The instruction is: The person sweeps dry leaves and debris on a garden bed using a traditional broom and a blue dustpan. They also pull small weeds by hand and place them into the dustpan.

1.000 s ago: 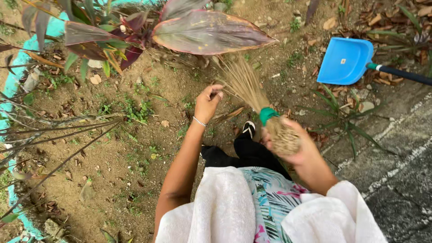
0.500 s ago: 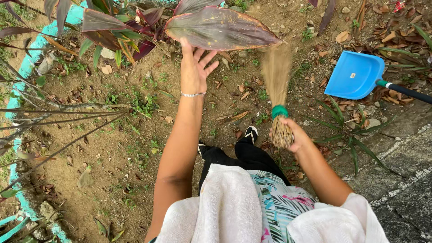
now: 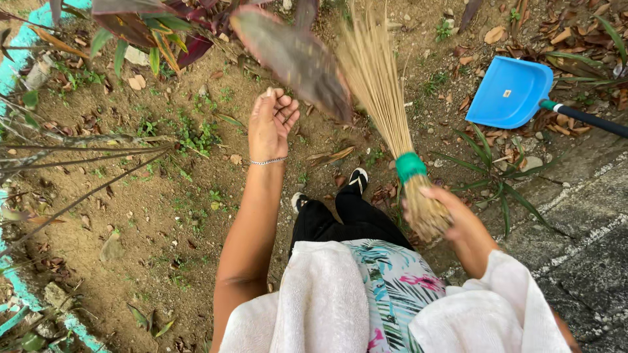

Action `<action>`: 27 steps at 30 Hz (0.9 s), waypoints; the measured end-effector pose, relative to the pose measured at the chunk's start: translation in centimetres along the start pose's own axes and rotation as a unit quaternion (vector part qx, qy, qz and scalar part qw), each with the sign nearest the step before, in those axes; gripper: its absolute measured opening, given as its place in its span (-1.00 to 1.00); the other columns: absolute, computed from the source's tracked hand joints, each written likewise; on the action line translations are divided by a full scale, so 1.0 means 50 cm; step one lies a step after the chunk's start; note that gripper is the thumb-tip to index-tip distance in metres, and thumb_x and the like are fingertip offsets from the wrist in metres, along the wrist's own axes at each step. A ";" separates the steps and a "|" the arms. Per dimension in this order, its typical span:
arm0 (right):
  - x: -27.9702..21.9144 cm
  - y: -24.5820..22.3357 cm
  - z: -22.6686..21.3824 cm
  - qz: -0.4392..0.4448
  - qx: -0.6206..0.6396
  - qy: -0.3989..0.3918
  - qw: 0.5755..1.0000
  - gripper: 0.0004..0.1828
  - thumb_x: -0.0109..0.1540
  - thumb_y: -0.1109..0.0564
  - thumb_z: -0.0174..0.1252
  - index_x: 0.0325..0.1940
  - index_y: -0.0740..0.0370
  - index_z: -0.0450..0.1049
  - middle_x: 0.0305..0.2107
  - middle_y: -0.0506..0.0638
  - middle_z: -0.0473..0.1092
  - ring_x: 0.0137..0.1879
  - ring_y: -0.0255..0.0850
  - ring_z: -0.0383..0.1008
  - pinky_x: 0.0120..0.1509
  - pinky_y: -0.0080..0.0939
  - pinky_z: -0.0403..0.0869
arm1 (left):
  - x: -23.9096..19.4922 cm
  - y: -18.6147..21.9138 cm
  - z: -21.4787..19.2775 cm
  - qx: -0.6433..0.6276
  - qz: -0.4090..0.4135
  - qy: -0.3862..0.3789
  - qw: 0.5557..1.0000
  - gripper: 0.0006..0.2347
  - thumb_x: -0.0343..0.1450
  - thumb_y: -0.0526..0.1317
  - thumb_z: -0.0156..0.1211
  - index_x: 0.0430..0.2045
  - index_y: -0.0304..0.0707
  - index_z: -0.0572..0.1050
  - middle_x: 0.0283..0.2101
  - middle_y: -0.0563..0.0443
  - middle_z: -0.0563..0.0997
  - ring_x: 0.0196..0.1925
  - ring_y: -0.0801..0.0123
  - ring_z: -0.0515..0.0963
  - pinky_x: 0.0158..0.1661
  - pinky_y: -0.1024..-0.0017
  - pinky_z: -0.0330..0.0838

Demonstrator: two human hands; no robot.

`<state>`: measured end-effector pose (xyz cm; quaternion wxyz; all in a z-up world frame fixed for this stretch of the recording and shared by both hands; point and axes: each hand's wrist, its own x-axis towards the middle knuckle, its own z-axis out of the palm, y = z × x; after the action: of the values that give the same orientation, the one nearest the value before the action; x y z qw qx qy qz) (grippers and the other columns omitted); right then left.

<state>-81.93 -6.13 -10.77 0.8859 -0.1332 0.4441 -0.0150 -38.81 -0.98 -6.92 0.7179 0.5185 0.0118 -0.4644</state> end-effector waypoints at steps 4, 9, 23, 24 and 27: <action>0.270 0.049 0.008 -0.020 -0.118 0.103 0.987 -0.41 0.13 -0.02 0.26 0.20 0.10 0.26 -0.29 0.15 0.45 -0.33 0.08 0.52 -0.28 0.12 0.57 | -0.003 -0.016 -0.056 0.024 0.010 0.001 1.000 -0.84 0.50 -0.15 0.13 -0.18 -0.22 0.51 -0.31 0.06 0.64 -0.23 0.35 0.68 -0.17 0.36 0.57; 0.261 0.148 0.034 0.108 -0.142 0.026 0.984 -0.35 0.15 -0.08 0.30 0.17 0.34 0.29 -0.29 0.23 0.49 -0.30 0.07 0.61 -0.27 0.10 0.65 | 0.010 -0.077 -0.116 0.134 -0.016 0.022 0.991 -0.89 0.48 -0.25 0.17 -0.19 -0.23 0.54 -0.31 0.04 0.67 -0.29 0.41 0.66 -0.25 0.46 0.56; 0.287 0.121 0.120 0.067 -0.098 0.020 0.993 -0.34 0.09 -0.17 0.29 0.16 0.20 0.37 -0.24 0.13 0.51 -0.26 0.01 0.58 -0.24 0.07 0.62 | -0.038 -0.194 -0.298 0.115 -0.059 0.032 0.991 -0.89 0.49 -0.25 0.17 -0.15 -0.22 0.52 -0.29 0.08 0.66 -0.28 0.49 0.66 -0.31 0.54 0.50; 0.297 0.147 0.129 0.083 -0.083 0.027 0.993 -0.32 0.10 -0.19 0.30 0.16 0.25 0.39 -0.25 0.16 0.52 -0.26 0.02 0.59 -0.22 0.05 0.64 | -0.040 -0.195 -0.304 0.109 -0.059 0.029 0.992 -0.88 0.49 -0.26 0.17 -0.15 -0.23 0.52 -0.29 0.07 0.66 -0.29 0.48 0.66 -0.31 0.54 0.51; 0.183 0.199 0.113 0.117 -0.107 0.032 0.987 -0.35 0.07 -0.14 0.29 0.13 0.23 0.37 -0.26 0.16 0.52 -0.27 0.06 0.60 -0.23 0.06 0.64 | -0.058 -0.201 -0.318 0.103 -0.068 0.019 0.992 -0.88 0.48 -0.28 0.17 -0.15 -0.24 0.53 -0.29 0.06 0.66 -0.29 0.46 0.66 -0.30 0.53 0.53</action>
<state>-72.86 3.42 -17.21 0.8477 -0.1740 0.4834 0.1318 -39.87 12.60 -20.20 0.6268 0.5965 0.0126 -0.5011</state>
